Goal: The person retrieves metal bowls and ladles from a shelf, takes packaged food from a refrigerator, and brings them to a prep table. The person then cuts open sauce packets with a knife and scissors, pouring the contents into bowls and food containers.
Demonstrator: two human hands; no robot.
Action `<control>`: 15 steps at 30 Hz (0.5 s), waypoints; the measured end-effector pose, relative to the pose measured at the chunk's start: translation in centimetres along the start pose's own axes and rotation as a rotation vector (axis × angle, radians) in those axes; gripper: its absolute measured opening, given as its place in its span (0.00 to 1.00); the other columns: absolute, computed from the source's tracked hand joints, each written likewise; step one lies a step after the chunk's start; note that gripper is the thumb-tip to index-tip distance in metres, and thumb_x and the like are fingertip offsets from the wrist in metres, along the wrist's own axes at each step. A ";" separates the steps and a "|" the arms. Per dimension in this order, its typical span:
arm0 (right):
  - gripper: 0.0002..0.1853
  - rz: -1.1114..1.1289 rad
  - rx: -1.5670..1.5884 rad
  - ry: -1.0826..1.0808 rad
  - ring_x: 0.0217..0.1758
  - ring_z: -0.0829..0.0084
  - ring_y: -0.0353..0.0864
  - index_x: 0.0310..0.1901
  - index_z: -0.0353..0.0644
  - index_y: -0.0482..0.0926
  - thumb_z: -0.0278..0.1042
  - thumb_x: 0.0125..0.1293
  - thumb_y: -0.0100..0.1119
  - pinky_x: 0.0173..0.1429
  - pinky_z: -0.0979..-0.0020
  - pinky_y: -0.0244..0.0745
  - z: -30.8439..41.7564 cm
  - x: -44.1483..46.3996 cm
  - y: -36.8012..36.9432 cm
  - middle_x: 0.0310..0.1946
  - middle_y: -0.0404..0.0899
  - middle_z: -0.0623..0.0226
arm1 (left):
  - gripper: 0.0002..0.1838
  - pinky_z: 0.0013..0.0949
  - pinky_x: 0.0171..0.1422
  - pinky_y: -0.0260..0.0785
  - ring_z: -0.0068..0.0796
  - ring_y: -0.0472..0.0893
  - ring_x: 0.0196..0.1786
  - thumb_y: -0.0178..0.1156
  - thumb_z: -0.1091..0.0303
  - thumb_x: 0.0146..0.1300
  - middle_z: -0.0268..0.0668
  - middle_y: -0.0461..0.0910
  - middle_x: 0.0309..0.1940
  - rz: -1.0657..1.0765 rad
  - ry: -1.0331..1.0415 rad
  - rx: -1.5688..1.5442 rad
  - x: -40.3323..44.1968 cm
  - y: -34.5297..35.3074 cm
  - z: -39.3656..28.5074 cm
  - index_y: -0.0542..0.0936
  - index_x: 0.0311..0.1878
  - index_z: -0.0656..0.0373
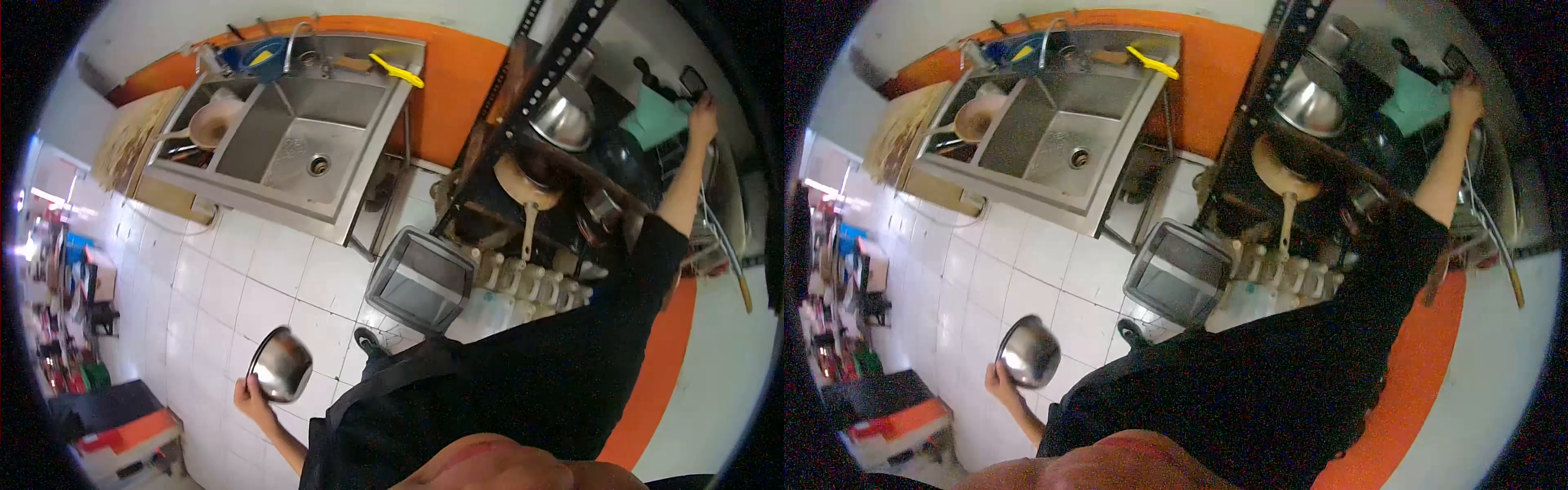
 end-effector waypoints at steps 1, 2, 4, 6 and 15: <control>0.21 -0.075 -0.248 -0.094 0.44 0.45 0.76 0.54 0.45 0.69 0.48 0.67 0.37 0.50 0.52 0.70 -1.8 0.2 0.6 0.43 0.76 0.48 | 0.20 0.23 0.22 0.45 0.13 0.56 0.20 0.59 0.68 0.58 0.23 0.59 0.14 -0.028 0.022 0.037 0.9 -2.1 1.6 0.62 0.15 0.58; 0.21 -0.069 -0.266 -0.091 0.44 0.45 0.76 0.54 0.45 0.69 0.48 0.67 0.37 0.50 0.52 0.70 -0.1 -1.3 -2.3 0.43 0.76 0.48 | 0.20 0.23 0.22 0.45 0.14 0.56 0.20 0.59 0.68 0.58 0.23 0.59 0.14 -0.068 0.044 0.076 1.7 -4.6 3.3 0.61 0.15 0.58; 0.20 -0.322 0.196 0.221 0.39 0.49 0.78 0.51 0.45 0.71 0.48 0.65 0.42 0.46 0.53 0.72 6.7 -6.0 -14.8 0.38 0.77 0.50 | 0.20 0.24 0.21 0.45 0.14 0.55 0.19 0.60 0.68 0.57 0.24 0.59 0.13 -0.096 0.079 0.020 3.4 -8.1 5.8 0.61 0.15 0.58; 0.20 -0.261 -0.085 0.047 0.43 0.56 0.77 0.51 0.45 0.71 0.44 0.60 0.52 0.49 0.56 0.71 7.7 -9.9 -18.8 0.44 0.75 0.56 | 0.20 0.25 0.20 0.47 0.15 0.58 0.17 0.60 0.68 0.56 0.26 0.60 0.11 -0.128 0.095 0.235 4.5 -11.8 5.9 0.62 0.14 0.58; 0.21 -0.079 1.008 0.151 0.38 0.67 0.68 0.47 0.42 0.69 0.51 0.62 0.46 0.36 0.67 0.68 31.6 -37.7 -38.2 0.42 0.67 0.60 | 0.17 0.31 0.24 0.59 0.22 0.65 0.18 0.58 0.56 0.56 0.35 0.68 0.12 0.129 0.064 0.189 14.8 -21.5 9.8 0.75 0.22 0.61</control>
Point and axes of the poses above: each hand's wrist, its own x-axis towards the middle knuckle, its own y-axis out of the palm, z = x × y, the point moved 7 cm from there along x, towards the middle knuckle
